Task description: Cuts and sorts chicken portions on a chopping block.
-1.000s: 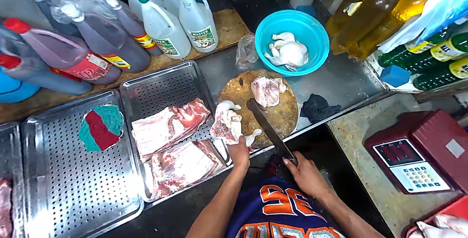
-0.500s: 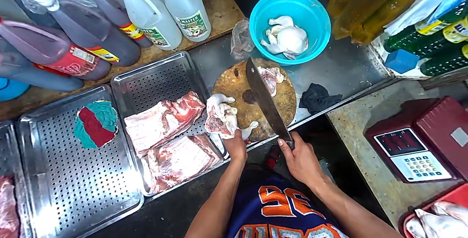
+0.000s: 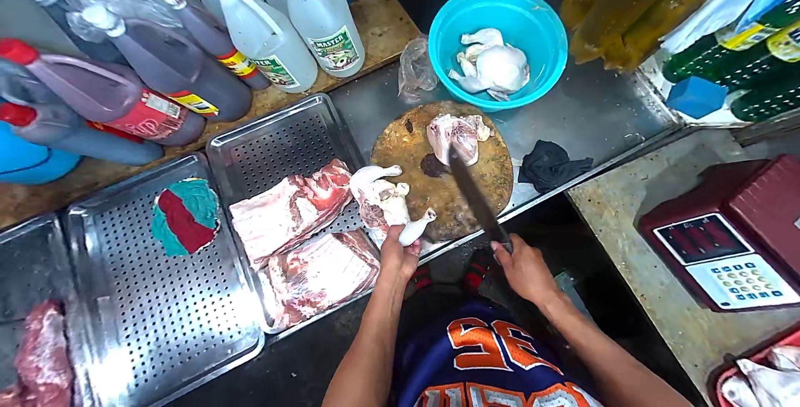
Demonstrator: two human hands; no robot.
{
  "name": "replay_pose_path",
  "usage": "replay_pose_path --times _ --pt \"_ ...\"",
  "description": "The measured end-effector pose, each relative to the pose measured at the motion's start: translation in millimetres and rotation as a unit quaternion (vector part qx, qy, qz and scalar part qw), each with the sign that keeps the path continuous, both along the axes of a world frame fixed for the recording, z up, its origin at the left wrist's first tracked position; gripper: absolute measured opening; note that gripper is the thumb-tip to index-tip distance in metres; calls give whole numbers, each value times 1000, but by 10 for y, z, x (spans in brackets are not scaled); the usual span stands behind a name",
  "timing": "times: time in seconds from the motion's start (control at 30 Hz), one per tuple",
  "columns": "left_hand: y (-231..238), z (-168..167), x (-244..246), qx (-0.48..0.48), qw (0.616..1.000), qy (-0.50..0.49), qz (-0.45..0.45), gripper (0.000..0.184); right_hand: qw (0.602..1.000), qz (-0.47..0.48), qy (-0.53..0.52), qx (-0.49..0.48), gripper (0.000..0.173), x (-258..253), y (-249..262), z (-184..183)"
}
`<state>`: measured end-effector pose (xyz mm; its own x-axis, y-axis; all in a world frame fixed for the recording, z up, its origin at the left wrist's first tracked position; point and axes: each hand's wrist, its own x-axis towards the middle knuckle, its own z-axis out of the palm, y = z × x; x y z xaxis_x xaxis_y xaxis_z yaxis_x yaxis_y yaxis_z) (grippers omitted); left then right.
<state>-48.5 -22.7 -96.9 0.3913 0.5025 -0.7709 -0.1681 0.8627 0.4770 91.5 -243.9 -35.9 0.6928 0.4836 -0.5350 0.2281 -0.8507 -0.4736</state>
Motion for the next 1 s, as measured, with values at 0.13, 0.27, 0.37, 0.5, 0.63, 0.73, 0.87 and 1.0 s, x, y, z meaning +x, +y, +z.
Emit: replay_pose_path --times 0.13,0.27,0.37,0.5,0.63,0.73,0.87,1.0 --pt "188 -11 -212 -38 996 -79 -34 31 997 -5 -58 49 47 43 -61 114" --pt "113 145 -176 -9 998 -31 -52 27 998 51 -13 -19 54 -31 -86 -120" --pt "-95 473 -236 -11 997 33 -70 18 998 54 5 -42 54 -53 -121 -273" --pt "-445 847 -313 -67 990 84 -88 19 997 63 18 -48 51 -53 -61 -123" --pt "-632 948 -325 -93 988 88 -90 20 995 88 13 -40 51 -121 79 16" --pt "-659 1041 -370 -108 984 96 -104 20 995 95 22 -33 51 -165 230 70" --pt "-692 1102 -448 -124 981 94 -114 22 992 114 24 -39 51 -225 318 35" --pt "-724 1103 -453 -135 981 90 -108 22 992 116 9 -44 51 -219 323 17"
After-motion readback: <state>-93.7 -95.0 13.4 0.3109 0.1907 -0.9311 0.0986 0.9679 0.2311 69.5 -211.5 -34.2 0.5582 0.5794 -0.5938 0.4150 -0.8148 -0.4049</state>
